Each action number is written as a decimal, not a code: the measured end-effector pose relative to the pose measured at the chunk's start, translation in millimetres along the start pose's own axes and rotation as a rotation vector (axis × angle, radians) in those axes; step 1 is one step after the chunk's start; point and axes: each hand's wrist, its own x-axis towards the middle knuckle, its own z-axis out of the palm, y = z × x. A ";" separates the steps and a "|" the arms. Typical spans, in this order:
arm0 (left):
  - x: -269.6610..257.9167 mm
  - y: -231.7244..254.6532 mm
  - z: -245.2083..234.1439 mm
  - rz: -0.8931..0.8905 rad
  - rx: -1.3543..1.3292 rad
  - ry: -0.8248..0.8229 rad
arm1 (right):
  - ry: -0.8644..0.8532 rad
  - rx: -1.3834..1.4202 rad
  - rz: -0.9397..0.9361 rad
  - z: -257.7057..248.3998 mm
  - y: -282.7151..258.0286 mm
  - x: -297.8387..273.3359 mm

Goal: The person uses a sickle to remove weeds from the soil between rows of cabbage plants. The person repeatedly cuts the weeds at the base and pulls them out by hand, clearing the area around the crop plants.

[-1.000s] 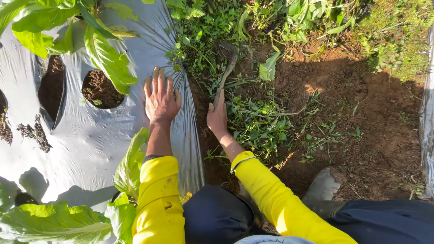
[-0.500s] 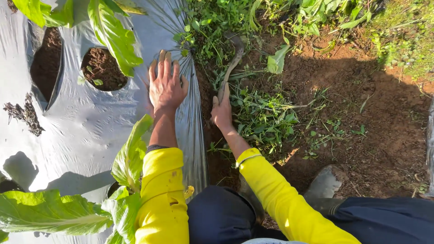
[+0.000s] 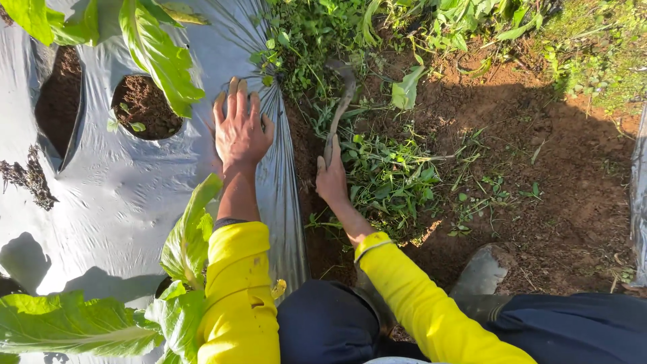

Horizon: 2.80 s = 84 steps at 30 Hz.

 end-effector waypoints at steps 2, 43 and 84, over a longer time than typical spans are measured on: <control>0.6 -1.8 0.0 0.005 0.002 -0.010 | -0.020 0.017 0.056 1.5 2.2 -33.3; 0.6 1.0 -0.1 -0.003 0.012 -0.029 | -0.048 -0.064 0.079 -7.3 -26.0 14.0; -4.6 -3.6 -1.7 -0.019 -0.007 -0.167 | -0.062 0.310 0.427 -0.6 -46.3 -73.5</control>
